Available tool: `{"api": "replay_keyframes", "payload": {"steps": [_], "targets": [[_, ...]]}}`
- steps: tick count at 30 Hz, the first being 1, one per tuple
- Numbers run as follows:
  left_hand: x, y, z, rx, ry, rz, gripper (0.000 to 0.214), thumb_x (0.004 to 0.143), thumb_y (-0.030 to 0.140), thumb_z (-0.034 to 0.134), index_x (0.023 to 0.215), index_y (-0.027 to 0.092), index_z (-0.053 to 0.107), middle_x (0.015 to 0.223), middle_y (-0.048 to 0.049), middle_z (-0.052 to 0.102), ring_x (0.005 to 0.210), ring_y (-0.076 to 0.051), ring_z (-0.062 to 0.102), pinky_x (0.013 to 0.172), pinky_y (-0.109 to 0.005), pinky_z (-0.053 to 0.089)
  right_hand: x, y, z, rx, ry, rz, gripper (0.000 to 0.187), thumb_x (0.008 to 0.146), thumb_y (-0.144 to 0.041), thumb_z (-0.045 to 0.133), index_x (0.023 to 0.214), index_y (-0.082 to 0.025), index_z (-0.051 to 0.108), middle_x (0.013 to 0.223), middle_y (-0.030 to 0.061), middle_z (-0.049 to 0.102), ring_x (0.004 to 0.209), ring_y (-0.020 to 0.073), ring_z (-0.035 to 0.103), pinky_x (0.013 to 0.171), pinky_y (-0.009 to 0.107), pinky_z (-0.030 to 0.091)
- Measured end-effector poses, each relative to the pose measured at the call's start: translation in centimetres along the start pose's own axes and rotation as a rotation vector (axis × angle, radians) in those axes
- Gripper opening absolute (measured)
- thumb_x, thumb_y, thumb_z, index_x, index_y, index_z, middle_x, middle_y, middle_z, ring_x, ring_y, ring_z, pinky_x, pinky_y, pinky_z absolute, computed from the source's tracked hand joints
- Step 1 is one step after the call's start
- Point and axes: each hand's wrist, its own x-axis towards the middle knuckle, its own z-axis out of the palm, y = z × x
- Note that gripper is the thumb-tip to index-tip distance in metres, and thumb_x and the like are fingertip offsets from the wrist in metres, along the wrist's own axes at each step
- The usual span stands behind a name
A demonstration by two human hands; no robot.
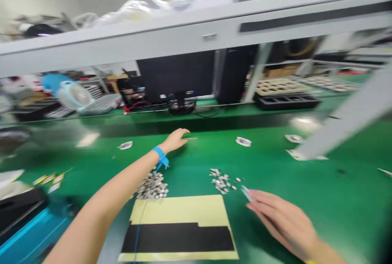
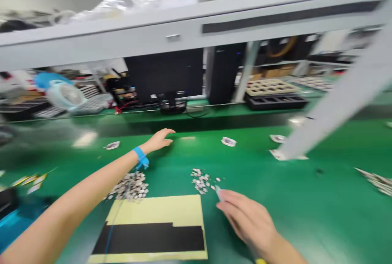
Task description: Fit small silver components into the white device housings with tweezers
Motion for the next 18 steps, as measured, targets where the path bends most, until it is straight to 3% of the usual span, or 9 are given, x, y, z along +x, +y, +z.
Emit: {"api": "replay_keyframes", "payload": {"steps": [1, 4, 9, 11, 14, 16, 18], "targets": [[0.9, 1.5, 0.5, 0.006, -0.016, 0.056, 0.035, 0.076, 0.011, 0.051, 0.110, 0.014, 0.048, 0.114, -0.0104, 0.050, 0.109, -0.024, 0.045, 0.097, -0.042, 0.032, 0.7, -1.0, -0.6, -0.092, -0.141, -0.167, 0.023, 0.075, -0.015, 0.057, 0.096, -0.020, 0.065, 0.090, 0.0065, 0.068, 0.084, 0.0158, 0.064, 0.075, 0.019, 0.054], [4.1, 6.4, 3.5, 0.017, -0.092, 0.208, 0.037, 0.076, 0.009, 0.046, 0.113, 0.015, 0.047, 0.116, -0.0092, 0.051, 0.109, -0.023, 0.046, 0.098, -0.038, 0.033, 2.2, -3.2, -1.5, -0.145, -0.238, -0.414, 0.018, 0.080, -0.014, 0.049, 0.086, -0.016, 0.066, 0.089, 0.0056, 0.068, 0.089, 0.0159, 0.063, 0.082, 0.022, 0.052], [9.1, 12.7, 10.0, 0.029, -0.168, 0.321, 0.048, 0.072, 0.005, 0.045, 0.120, 0.010, 0.042, 0.127, -0.0138, 0.043, 0.118, -0.023, 0.040, 0.101, -0.035, 0.030, 2.7, -3.7, -1.9, -0.223, -0.003, -0.511, 0.011, 0.075, -0.012, 0.055, 0.069, -0.014, 0.065, 0.077, 0.0047, 0.069, 0.078, 0.0156, 0.065, 0.079, 0.021, 0.053], [10.4, 13.7, 11.5, 0.026, -0.173, 0.351, 0.051, 0.072, 0.008, 0.047, 0.122, 0.011, 0.040, 0.129, -0.0130, 0.042, 0.119, -0.023, 0.040, 0.100, -0.034, 0.031, 2.7, -3.1, -2.2, -0.286, 0.101, -0.540, 0.014, 0.076, -0.014, 0.053, 0.067, -0.015, 0.063, 0.075, 0.0045, 0.069, 0.076, 0.0150, 0.065, 0.078, 0.021, 0.053], [11.6, 13.7, 12.4, 0.039, -0.186, 0.358, 0.049, 0.070, 0.013, 0.052, 0.118, 0.016, 0.045, 0.117, -0.0095, 0.054, 0.107, -0.023, 0.051, 0.091, -0.032, 0.040, 2.6, -2.3, -2.6, -0.318, 0.258, -0.571, 0.017, 0.077, -0.015, 0.052, 0.062, -0.017, 0.061, 0.073, 0.0021, 0.068, 0.075, 0.0119, 0.065, 0.078, 0.018, 0.052], [12.0, 13.2, 12.7, 0.059, -0.163, 0.332, 0.044, 0.071, 0.017, 0.052, 0.114, 0.018, 0.049, 0.110, -0.0083, 0.059, 0.102, -0.025, 0.054, 0.087, -0.033, 0.042, 2.5, -1.9, -2.4, -0.333, 0.274, -0.586, 0.018, 0.076, -0.016, 0.054, 0.059, -0.019, 0.059, 0.073, 0.0000, 0.068, 0.074, 0.0101, 0.064, 0.077, 0.016, 0.051], [12.1, 12.6, 12.8, 0.076, -0.134, 0.297, 0.041, 0.072, 0.021, 0.051, 0.113, 0.017, 0.049, 0.107, -0.0089, 0.061, 0.100, -0.025, 0.055, 0.086, -0.034, 0.041, 2.2, -1.6, -2.2, -0.355, 0.211, -0.584, 0.018, 0.076, -0.017, 0.054, 0.059, -0.020, 0.059, 0.075, -0.0005, 0.068, 0.076, 0.0100, 0.064, 0.075, 0.015, 0.052]]}}
